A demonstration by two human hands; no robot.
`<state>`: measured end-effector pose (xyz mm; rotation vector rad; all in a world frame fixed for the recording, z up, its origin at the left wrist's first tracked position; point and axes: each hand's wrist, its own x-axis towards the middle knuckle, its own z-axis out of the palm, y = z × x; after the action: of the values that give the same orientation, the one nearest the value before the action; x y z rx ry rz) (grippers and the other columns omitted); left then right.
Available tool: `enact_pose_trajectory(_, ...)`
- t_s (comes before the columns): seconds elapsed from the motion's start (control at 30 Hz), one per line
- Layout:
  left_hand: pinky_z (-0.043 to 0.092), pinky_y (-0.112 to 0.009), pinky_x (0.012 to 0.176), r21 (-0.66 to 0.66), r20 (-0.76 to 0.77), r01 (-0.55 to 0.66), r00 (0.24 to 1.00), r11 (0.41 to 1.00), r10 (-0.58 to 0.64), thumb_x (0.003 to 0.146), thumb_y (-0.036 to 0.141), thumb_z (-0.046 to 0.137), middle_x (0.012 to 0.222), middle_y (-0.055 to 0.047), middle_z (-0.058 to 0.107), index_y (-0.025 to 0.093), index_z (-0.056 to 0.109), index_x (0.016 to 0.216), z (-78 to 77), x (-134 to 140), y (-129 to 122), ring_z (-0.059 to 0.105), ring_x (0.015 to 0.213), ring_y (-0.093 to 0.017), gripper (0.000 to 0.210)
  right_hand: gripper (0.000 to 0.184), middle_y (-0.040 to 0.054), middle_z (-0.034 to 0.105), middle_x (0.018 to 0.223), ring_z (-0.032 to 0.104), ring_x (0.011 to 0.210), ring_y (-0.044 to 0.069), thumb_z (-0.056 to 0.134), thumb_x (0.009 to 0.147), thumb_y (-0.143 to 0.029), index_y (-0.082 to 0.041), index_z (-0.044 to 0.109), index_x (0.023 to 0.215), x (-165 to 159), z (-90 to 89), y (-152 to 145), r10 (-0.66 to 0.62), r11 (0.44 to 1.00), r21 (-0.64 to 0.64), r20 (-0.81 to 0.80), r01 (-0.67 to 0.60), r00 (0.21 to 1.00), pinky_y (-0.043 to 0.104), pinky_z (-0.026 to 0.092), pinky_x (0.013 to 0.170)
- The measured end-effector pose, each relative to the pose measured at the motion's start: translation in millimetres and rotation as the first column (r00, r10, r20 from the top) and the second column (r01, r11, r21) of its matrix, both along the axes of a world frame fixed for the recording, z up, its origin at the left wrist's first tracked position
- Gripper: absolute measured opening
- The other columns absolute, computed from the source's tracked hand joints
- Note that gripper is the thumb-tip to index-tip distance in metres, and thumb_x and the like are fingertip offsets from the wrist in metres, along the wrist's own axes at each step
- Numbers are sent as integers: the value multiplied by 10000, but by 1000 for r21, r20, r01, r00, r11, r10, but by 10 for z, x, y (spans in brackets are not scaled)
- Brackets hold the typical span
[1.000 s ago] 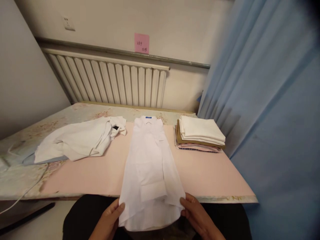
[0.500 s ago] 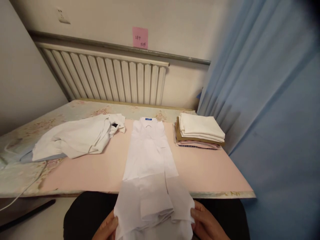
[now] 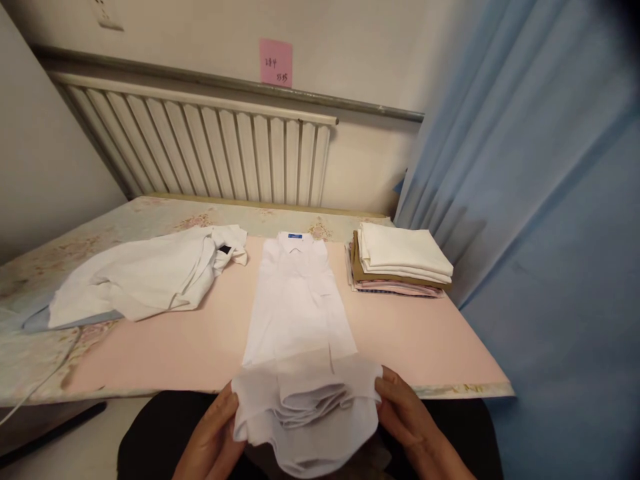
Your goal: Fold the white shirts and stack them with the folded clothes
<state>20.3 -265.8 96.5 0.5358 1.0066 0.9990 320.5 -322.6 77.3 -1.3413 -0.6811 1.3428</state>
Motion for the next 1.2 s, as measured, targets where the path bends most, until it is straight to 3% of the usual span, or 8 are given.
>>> enact_pose_trajectory(0.2, 540, -299, 691, 53, 226, -25, 974, 998, 12, 680, 306, 760, 767, 10, 692, 212, 664, 853, -54, 137, 579, 643, 738, -176, 219, 391, 61, 669, 819, 621, 703, 205, 687, 704, -521, -196, 650, 918, -41, 185, 643, 108, 983, 168, -197, -75, 974, 308, 497, 634)
enact_pose_trajectory(0.37, 516, -383, 896, 80, 153, -98, 985, 992, 85, 811, 209, 579, 925, -66, 698, 172, 602, 825, -221, 323, 1377, 660, 924, -185, 46, 332, 93, 692, 996, 663, 927, 240, 680, 726, -465, -188, 605, 893, 0, -1, 1511, 25, 981, 193, -242, 23, 970, 364, 533, 776)
enact_pose_trajectory(0.5, 507, -421, 900, 210, -149, -121, 977, 970, 154, 834, 302, 514, 863, -88, 678, 167, 570, 824, -387, 444, 1739, 663, 929, -213, 147, 464, 135, 691, 1035, 670, 968, 232, 402, 878, -556, -156, 610, 991, -39, -222, 1923, -72, 974, 226, 236, 18, 969, 384, 537, 821)
enact_pose_trajectory(0.6, 414, -477, 1012, 350, -339, -69, 920, 934, 195, 770, 364, 595, 979, -86, 678, 182, 623, 906, -497, 565, 1706, 597, 1072, -267, 229, 386, 104, 692, 1068, 647, 1010, 245, 502, 841, -483, -175, 645, 1026, -200, -337, 1917, -94, 967, 251, 463, -29, 881, 429, 494, 918)
enact_pose_trajectory(0.73, 256, -493, 1122, 551, -752, 351, 601, 757, 270, 788, 287, 544, 1312, -131, 571, 165, 641, 1100, -688, 779, 1508, 395, 1322, -308, 349, 365, 97, 587, 1299, 477, 1265, 253, 554, 825, -297, -192, 634, 1165, -476, -462, 1737, -68, 909, 309, 772, -279, 632, 439, 319, 1106)
enact_pose_trajectory(0.83, 233, -543, 1107, 376, -921, 646, 185, 664, 342, 874, 290, 434, 1475, -129, 410, 158, 549, 1282, -857, 860, 1398, 263, 1401, -326, 444, 452, 113, 446, 1437, 327, 1373, 276, 505, 885, -283, -177, 518, 1323, -557, -585, 1616, -70, 851, 173, 973, -496, 219, 492, 267, 1123)
enact_pose_trajectory(0.9, 196, -557, 1113, 287, -929, 712, 44, 641, 367, 907, 324, 398, 1516, -98, 346, 194, 471, 1368, -949, 843, 1354, 230, 1414, -326, 484, 490, 99, 391, 1477, 273, 1395, 298, 510, 901, -337, -197, 468, 1369, -529, -668, 1549, -60, 850, 96, 994, -519, 86, 532, 226, 1126)
enact_pose_trajectory(1.2, 132, -532, 1134, 249, -897, 752, -58, 610, 438, 934, 397, 352, 1542, -90, 284, 185, 370, 1440, -1042, 642, 1312, 195, 1427, -312, 550, 537, 86, 330, 1511, 215, 1418, 288, 485, 921, -393, -223, 391, 1421, -280, -763, 1357, -90, 883, 72, 996, -463, -17, 526, 163, 1138)
